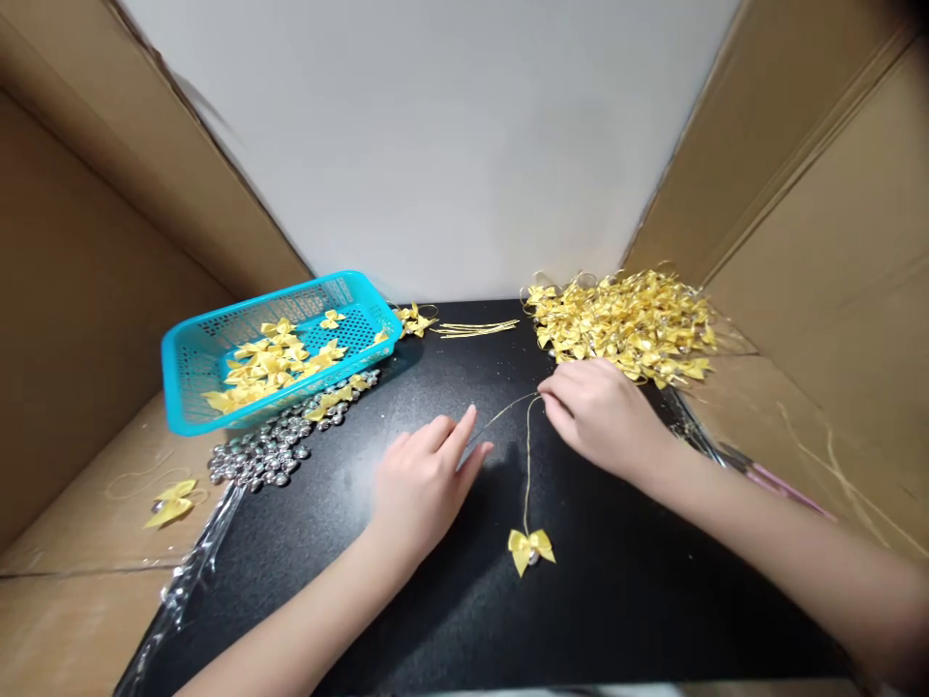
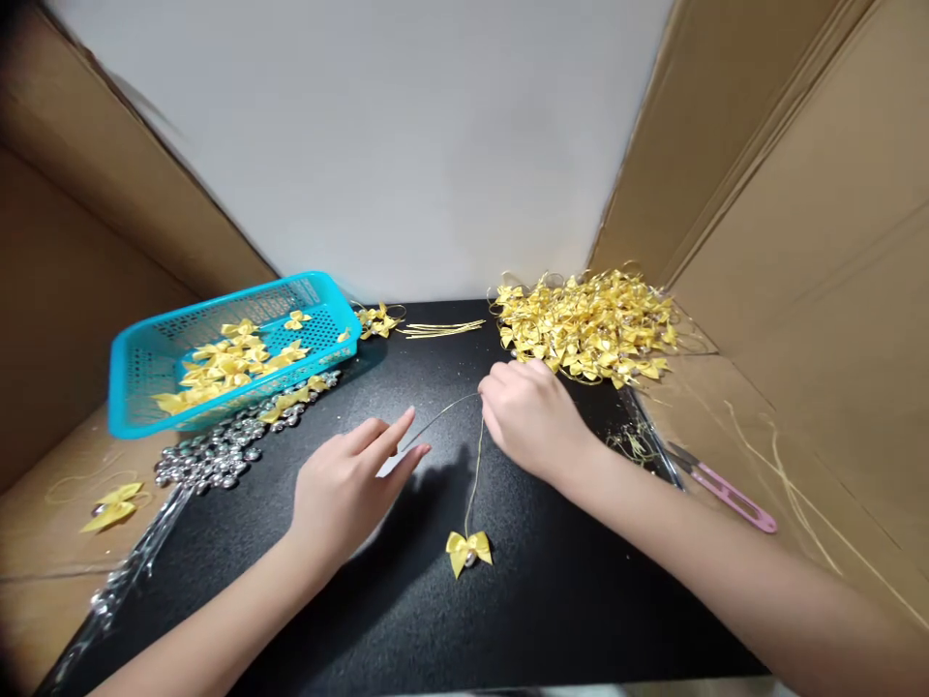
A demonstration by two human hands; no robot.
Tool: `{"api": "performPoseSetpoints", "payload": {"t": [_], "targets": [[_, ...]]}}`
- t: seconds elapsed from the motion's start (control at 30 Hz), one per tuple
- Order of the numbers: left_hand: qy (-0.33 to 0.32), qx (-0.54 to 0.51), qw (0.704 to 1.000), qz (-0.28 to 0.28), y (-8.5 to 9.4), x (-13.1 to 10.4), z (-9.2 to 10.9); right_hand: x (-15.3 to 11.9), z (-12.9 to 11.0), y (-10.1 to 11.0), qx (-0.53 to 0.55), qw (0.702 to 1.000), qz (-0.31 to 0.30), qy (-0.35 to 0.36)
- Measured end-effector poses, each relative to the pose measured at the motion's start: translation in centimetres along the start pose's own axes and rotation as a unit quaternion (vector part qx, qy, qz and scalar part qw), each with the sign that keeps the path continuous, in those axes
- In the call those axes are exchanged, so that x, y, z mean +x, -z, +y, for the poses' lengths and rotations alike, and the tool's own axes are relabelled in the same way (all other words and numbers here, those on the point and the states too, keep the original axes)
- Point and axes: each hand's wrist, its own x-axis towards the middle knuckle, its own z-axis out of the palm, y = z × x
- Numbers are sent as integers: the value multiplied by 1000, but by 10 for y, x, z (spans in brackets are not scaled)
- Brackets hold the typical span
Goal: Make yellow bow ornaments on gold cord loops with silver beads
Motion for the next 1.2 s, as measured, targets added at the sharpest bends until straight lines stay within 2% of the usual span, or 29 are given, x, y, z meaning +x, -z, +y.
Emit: {"api": "performPoseSetpoints", "payload": {"t": [0.13, 0.27, 0.33, 0.4, 0.47, 0.5, 0.57, 0.63, 0.7, 0.77, 0.87, 0.97, 1.03, 1.07, 1.13, 1.2], "targets": [[31, -84, 989, -115, -4, -3, -1, -15, -15, -9, 34, 999, 14, -23], [73, -164, 976, -125, -4, -3, 2, -26, -25, -12, 135, 987, 18, -91], [131, -245, 953, -118, -1, -5, 5, -34, -36, -14, 239, 957, 25, -160], [222, -339, 907, -116, 4, -10, 10, -45, -52, -17, 363, 899, 30, -244], [292, -416, 854, -116, 7, -19, 19, -56, -71, -22, 492, 807, 32, -326], [306, -436, 839, -108, 9, -24, 24, -61, -80, -24, 552, 752, 32, -359], [305, -442, 840, -78, 10, -34, 33, -69, -94, -27, 637, 657, 41, -401], [297, -440, 846, -42, 9, -41, 41, -74, -103, -27, 685, 592, 62, -421], [320, -466, 825, -19, 5, -45, 48, -78, -108, -27, 721, 530, 90, -437], [372, -521, 768, -5, 0, -48, 54, -83, -111, -26, 757, 454, 116, -456], [436, -611, 660, 10, -8, -50, 64, -91, -116, -27, 795, 346, 142, -478], [469, -675, 570, 20, -11, -51, 77, -97, -121, -28, 814, 280, 169, -480], [480, -703, 524, 26, -11, -50, 85, -100, -124, -29, 818, 255, 186, -481], [481, -712, 510, 29, -10, -50, 89, -101, -125, -30, 818, 248, 194, -481], [475, -720, 505, 36, -11, -50, 95, -102, -127, -30, 817, 248, 206, -479], [460, -713, 527, 46, -13, -52, 99, -102, -128, -30, 810, 262, 220, -476]]}}
